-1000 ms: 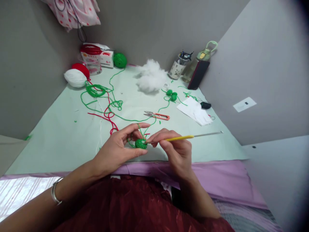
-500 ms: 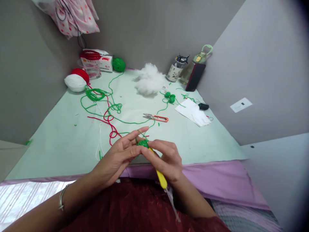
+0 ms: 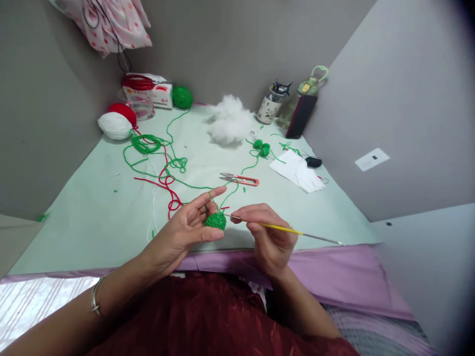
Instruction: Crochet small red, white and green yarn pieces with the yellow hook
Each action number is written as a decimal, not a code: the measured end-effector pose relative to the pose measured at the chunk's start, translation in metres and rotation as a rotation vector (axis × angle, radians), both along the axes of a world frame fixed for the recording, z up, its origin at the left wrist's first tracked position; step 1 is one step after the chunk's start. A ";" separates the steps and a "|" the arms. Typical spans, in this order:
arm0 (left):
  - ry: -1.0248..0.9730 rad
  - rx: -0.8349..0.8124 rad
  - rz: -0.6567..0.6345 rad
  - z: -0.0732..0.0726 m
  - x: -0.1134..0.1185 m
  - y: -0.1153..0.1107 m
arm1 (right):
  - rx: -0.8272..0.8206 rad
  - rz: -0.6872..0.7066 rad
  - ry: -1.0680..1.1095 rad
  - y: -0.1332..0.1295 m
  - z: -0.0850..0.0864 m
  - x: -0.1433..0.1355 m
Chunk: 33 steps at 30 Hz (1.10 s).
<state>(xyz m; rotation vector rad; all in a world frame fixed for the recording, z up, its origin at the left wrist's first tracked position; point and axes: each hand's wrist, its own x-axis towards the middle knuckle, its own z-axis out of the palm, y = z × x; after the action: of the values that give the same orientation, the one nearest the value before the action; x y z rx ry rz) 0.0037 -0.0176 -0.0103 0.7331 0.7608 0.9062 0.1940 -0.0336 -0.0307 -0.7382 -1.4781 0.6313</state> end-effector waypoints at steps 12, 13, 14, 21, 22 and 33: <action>-0.137 -0.001 -0.242 -0.002 -0.008 0.010 | -0.275 0.214 0.239 0.008 0.003 0.007; -0.137 -0.008 -0.251 -0.004 -0.008 0.010 | -0.287 0.220 0.244 0.008 0.003 0.007; -0.139 -0.015 -0.257 -0.005 -0.009 0.010 | -0.296 0.223 0.248 0.008 0.003 0.006; -0.109 0.020 -0.230 -0.006 -0.009 0.010 | -0.411 0.227 0.346 0.009 0.006 0.001; -0.074 0.052 -0.202 -0.006 -0.009 0.009 | -0.426 0.220 0.371 0.009 0.007 0.001; 0.043 0.223 -0.156 -0.013 -0.007 0.008 | -0.664 0.230 0.527 0.008 0.014 -0.004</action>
<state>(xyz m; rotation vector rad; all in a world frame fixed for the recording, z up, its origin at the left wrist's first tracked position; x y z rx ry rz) -0.0035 -0.0100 -0.0234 0.9972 0.6363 0.8430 0.1901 -0.0252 -0.0167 -0.8176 -0.8580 1.4131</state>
